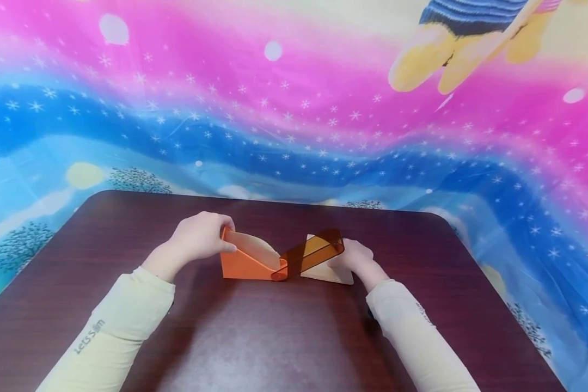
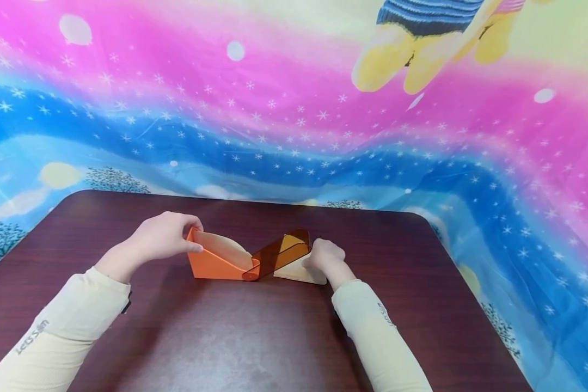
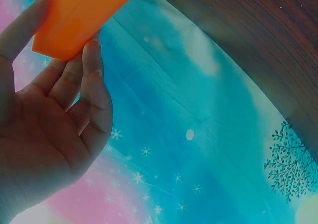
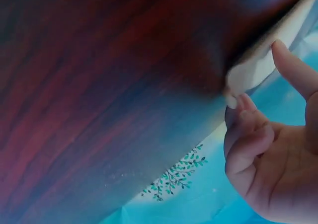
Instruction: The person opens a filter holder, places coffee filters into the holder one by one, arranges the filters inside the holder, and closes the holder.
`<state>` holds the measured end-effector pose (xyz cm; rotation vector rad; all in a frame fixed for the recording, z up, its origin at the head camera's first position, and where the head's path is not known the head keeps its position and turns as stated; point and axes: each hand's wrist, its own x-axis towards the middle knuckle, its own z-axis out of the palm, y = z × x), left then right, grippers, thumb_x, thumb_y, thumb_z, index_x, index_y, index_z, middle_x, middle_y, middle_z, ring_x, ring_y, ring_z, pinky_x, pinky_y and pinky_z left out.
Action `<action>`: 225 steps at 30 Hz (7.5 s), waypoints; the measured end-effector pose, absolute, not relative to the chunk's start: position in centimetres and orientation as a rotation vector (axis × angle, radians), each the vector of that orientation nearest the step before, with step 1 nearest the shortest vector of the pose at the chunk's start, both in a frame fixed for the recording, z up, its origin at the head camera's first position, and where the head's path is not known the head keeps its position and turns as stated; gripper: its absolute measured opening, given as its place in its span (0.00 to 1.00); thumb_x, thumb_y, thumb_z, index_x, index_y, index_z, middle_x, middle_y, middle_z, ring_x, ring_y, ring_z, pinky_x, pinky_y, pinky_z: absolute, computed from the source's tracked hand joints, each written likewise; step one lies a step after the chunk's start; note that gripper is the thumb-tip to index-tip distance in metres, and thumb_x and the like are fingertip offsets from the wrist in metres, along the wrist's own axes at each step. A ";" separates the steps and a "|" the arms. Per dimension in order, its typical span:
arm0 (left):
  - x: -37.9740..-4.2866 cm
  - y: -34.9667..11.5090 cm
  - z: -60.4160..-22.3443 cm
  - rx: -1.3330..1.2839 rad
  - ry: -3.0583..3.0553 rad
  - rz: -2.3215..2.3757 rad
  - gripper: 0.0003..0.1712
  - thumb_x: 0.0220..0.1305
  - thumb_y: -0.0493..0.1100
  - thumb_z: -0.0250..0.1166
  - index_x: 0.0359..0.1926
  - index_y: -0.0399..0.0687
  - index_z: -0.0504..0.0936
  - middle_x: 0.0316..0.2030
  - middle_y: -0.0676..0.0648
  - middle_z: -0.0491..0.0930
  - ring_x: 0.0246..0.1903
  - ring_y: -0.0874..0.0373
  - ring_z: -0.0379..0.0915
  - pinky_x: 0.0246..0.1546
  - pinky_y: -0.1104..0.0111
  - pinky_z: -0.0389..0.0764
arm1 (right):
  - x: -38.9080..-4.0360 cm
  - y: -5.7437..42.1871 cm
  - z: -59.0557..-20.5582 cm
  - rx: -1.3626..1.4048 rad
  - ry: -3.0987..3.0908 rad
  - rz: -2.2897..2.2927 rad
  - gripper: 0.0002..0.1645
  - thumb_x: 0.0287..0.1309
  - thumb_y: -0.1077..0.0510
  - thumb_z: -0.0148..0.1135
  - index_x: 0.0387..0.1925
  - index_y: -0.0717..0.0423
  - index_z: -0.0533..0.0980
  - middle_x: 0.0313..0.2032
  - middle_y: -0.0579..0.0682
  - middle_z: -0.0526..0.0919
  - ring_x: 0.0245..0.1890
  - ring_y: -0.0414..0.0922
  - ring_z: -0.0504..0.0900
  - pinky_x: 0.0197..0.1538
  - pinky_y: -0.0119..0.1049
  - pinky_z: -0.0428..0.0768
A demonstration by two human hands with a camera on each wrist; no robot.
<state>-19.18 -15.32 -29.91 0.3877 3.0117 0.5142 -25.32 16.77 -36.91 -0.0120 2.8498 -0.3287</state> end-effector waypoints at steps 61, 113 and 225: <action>-19.0 -15.2 -30.2 0.395 3.039 0.516 0.15 0.50 0.48 0.71 0.38 0.48 0.80 0.25 0.51 0.78 0.27 0.57 0.71 0.30 0.60 0.74 | -24.3 22.1 -29.5 -0.207 3.031 -0.917 0.14 0.61 0.55 0.58 0.40 0.63 0.80 0.40 0.62 0.83 0.36 0.52 0.80 0.35 0.37 0.77; -18.8 -15.2 -29.9 0.407 3.021 0.533 0.14 0.49 0.48 0.71 0.36 0.49 0.79 0.23 0.51 0.76 0.25 0.58 0.70 0.28 0.63 0.71 | -20.2 19.0 -22.6 -0.419 3.142 -1.054 0.13 0.59 0.53 0.61 0.39 0.58 0.81 0.31 0.56 0.82 0.32 0.46 0.75 0.34 0.36 0.72; -19.1 -15.4 -30.5 0.386 3.040 0.574 0.13 0.48 0.49 0.71 0.32 0.51 0.78 0.24 0.52 0.76 0.27 0.58 0.70 0.28 0.62 0.72 | -21.2 6.4 -31.2 -0.583 2.900 -0.816 0.04 0.55 0.57 0.65 0.32 0.52 0.83 0.28 0.47 0.84 0.27 0.41 0.76 0.34 0.32 0.78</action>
